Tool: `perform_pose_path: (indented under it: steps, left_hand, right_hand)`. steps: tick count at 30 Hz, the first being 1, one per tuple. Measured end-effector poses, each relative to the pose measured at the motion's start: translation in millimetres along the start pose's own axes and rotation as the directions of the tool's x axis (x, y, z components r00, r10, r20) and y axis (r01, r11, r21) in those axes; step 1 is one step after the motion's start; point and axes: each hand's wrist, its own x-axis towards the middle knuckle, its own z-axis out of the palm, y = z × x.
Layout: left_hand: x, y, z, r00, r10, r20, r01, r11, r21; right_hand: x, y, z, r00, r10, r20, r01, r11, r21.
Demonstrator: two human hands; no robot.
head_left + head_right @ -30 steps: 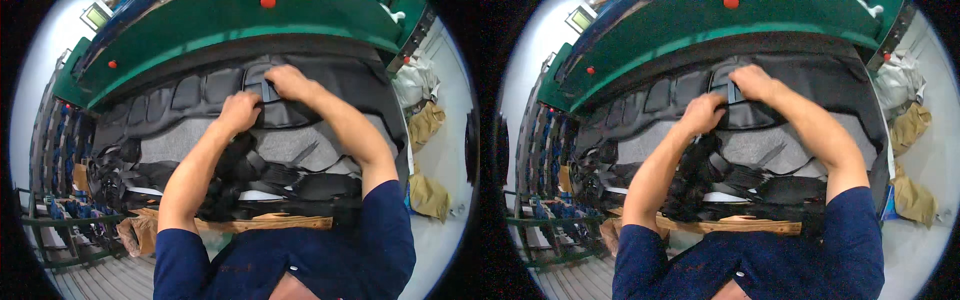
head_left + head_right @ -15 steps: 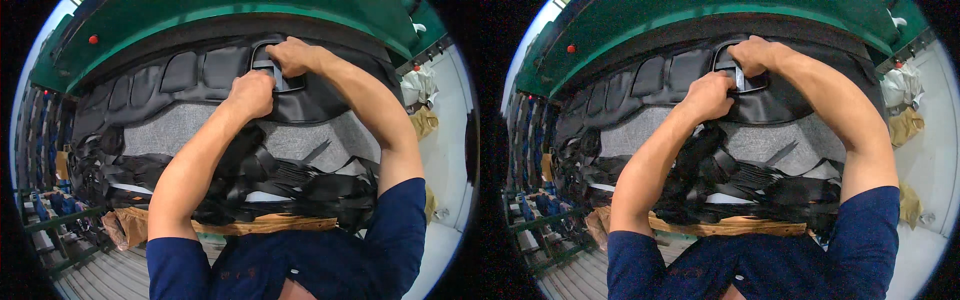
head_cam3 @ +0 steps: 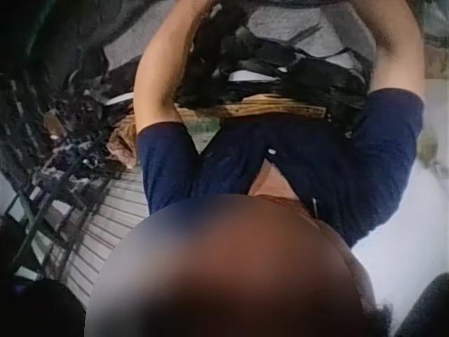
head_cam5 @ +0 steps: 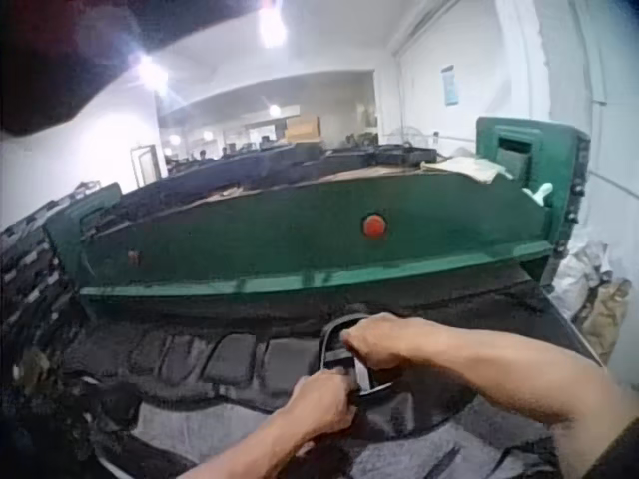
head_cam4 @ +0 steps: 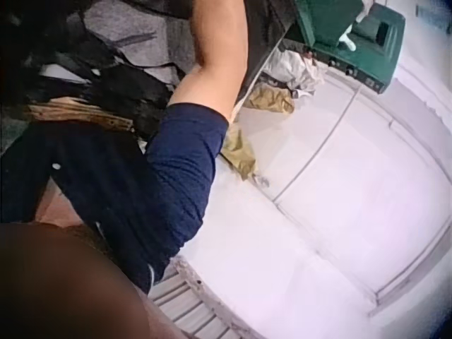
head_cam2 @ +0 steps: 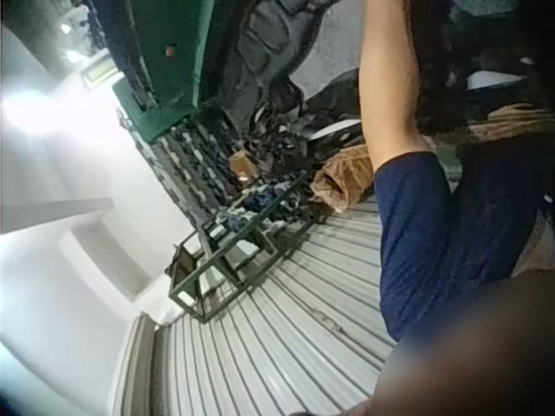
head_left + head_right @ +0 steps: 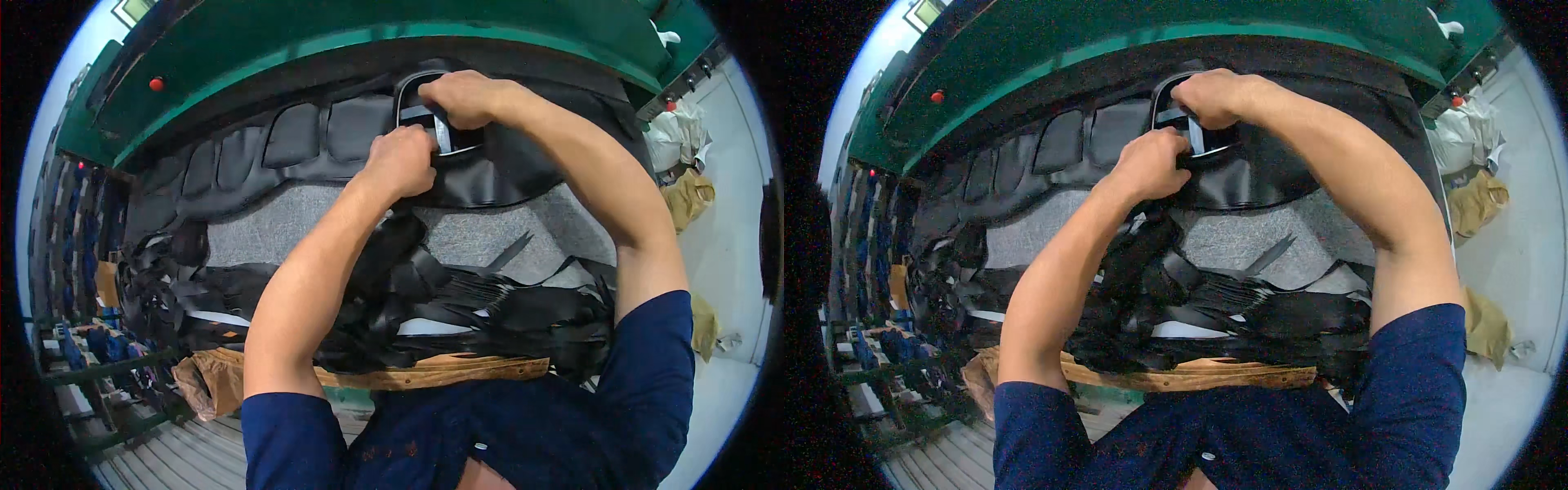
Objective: Placing and aligning black fabric pieces onto an industrial template and operating a press machine.
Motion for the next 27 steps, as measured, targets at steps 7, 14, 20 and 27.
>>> perform_pose_path:
  steps: [7,14,20,27]
  left_hand:
    - [-4,10,-7,1.0,0.006,-0.006,-0.005,0.997,0.083]
    - [-7,17,-13,0.977,0.141,-0.162,-0.121,0.984,0.128]
    - [-9,29,-26,0.64,0.28,-0.716,-0.398,0.917,0.003]
    - [52,51,42,0.949,0.068,-0.308,-0.11,0.987,-0.121]
  right_hand:
    - [-13,-5,-17,0.994,0.011,-0.106,-0.014,1.0,-0.022]
    - [-44,3,-35,0.968,0.038,-0.246,-0.046,0.999,-0.026]
    - [-99,57,-30,0.838,0.365,-0.405,-0.235,0.912,0.336]
    - [-183,114,41,0.638,0.641,-0.427,-0.494,0.766,0.412]
